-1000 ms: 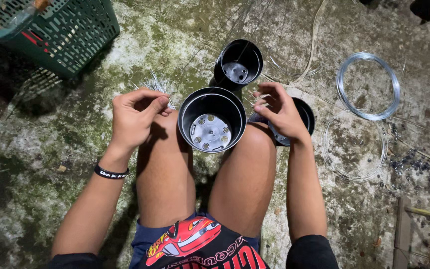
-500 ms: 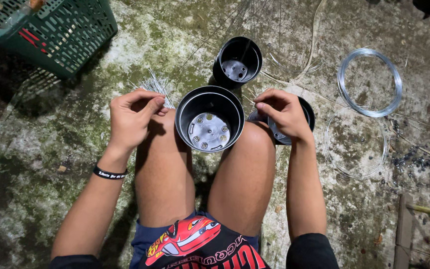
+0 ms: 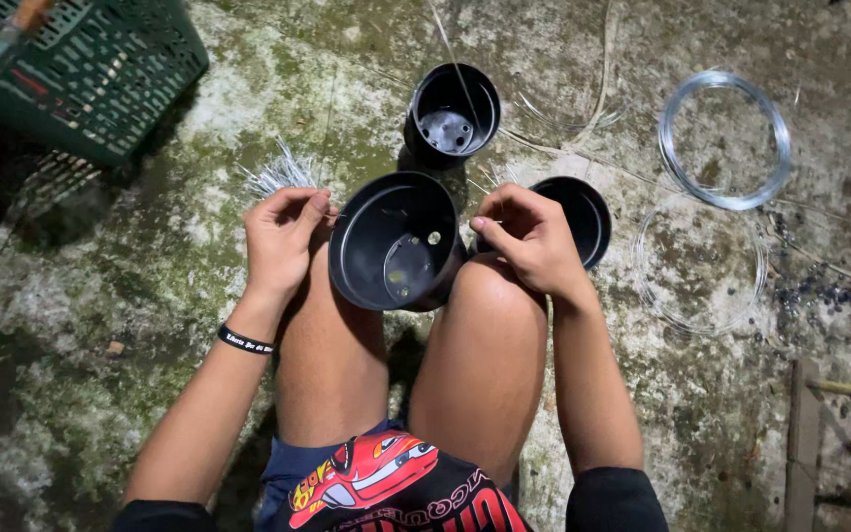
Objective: The person sits on the ground and attaches wire hangers to plastic plant pots. They cut lengths of wire from a coil, bend and twist the wire by hand, thread the ends through the drainage holes of a pot, and set finished pots aside while working through a stack of pots one at a time.
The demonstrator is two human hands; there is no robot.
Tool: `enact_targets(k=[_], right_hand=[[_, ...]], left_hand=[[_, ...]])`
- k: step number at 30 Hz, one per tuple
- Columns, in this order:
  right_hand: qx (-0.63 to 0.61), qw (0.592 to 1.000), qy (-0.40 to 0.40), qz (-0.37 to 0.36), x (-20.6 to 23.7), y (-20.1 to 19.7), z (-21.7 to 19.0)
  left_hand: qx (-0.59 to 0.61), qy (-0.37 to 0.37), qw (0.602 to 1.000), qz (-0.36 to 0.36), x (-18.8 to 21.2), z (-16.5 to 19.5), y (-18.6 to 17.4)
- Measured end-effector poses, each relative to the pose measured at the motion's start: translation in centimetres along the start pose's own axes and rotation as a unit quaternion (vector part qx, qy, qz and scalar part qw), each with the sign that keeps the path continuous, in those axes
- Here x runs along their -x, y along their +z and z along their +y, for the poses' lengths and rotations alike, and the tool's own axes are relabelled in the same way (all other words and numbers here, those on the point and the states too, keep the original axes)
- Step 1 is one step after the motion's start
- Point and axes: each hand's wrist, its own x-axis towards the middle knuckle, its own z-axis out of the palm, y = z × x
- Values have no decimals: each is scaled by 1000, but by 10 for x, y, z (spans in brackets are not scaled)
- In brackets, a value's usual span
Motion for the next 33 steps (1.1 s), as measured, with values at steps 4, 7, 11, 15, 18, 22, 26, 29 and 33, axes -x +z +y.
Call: enact_targets(k=[4, 7, 11, 15, 18, 22, 26, 29, 33], right_hand=[[1, 999, -41, 7, 5, -3, -4], [20, 996, -82, -24, 10, -6, -9], [2, 1000, -15, -23, 13, 1, -16], [29, 999, -30, -25, 12, 5, -23], [48, 998, -31, -28, 10, 6, -26], [72, 996, -34, -31, 9, 5, -28], [94, 995, -39, -23, 8, 6, -28], [100, 994, -34, -24, 7, 6, -28], [99, 994, -28, -21, 7, 6, -26]], left_hand=[[15, -28, 999, -1, -4, -6, 4], [12, -31, 999, -7, -5, -7, 5], [-12, -15, 1000, -16, -5, -9, 5], [-25, -18, 999, -8, -4, -9, 5], [-27, -6, 999, -17, -5, -9, 4], [-25, -14, 1000, -13, -4, -9, 3], [-23, -8, 1000, -17, -5, -8, 2], [-35, -9, 999, -21, -4, -5, 1], [-36, -3, 999, -20, -3, -2, 3]])
